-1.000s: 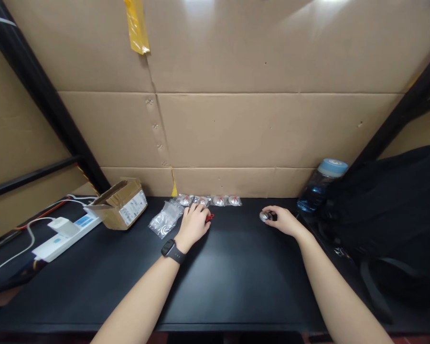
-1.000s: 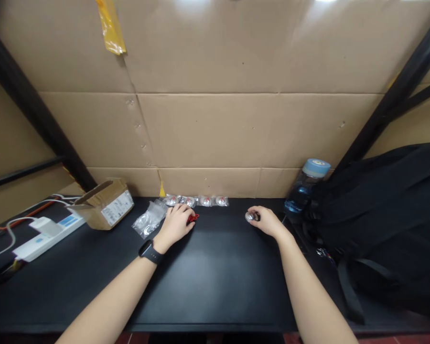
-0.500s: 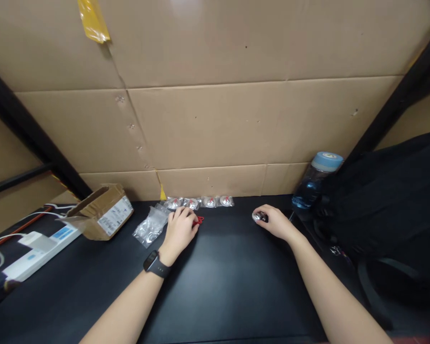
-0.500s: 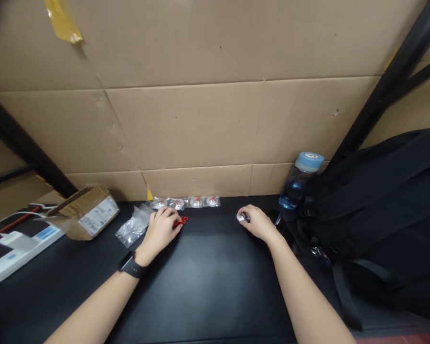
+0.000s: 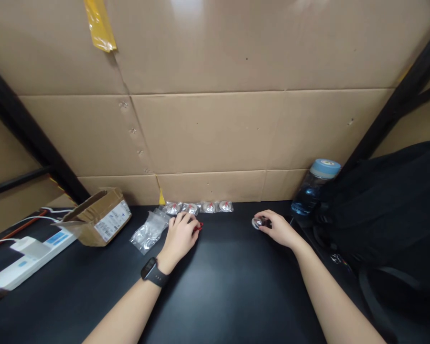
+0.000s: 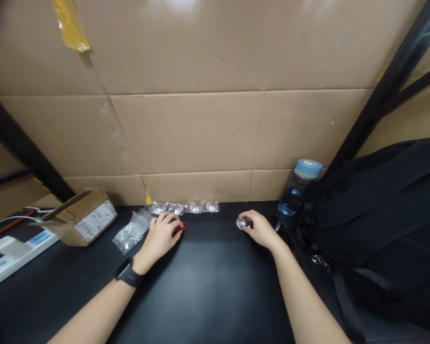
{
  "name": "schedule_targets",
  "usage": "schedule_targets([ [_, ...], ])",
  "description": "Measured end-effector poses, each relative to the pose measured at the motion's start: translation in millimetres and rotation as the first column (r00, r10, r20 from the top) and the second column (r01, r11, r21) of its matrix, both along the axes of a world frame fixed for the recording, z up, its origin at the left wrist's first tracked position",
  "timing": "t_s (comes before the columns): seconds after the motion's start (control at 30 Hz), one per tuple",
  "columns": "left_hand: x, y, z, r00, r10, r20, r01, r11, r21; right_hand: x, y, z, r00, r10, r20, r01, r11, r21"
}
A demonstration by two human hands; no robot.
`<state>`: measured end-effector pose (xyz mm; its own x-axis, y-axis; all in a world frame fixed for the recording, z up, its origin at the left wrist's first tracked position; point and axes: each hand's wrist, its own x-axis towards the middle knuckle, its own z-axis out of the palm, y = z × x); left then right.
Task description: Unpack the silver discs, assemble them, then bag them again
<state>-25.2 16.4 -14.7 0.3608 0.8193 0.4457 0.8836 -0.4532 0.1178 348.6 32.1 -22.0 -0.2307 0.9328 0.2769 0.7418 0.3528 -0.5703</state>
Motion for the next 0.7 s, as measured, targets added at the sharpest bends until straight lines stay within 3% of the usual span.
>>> schedule_targets([
  [0.27, 1.3, 1.5, -2.8, 0.995, -0.096, -0.018, 0.096, 0.995, 0.008, -4.6, -2.5, 4.6, 0.999, 0.033, 0.001, -0.033, 0.999, -0.007],
  [0.47, 2.1, 0.6, -5.2, 0.999, -0.042, -0.017, 0.042, 0.998, 0.047, -7.0, -2.6, 4.5, 0.999, 0.033, -0.019, -0.033, 0.999, 0.017],
  [0.7, 6.3, -2.5, -5.7, 0.998, -0.065, -0.027, 0.066, 0.997, 0.039, -9.0, -2.6, 2.5, 0.999, 0.043, -0.004, -0.043, 0.999, 0.021],
])
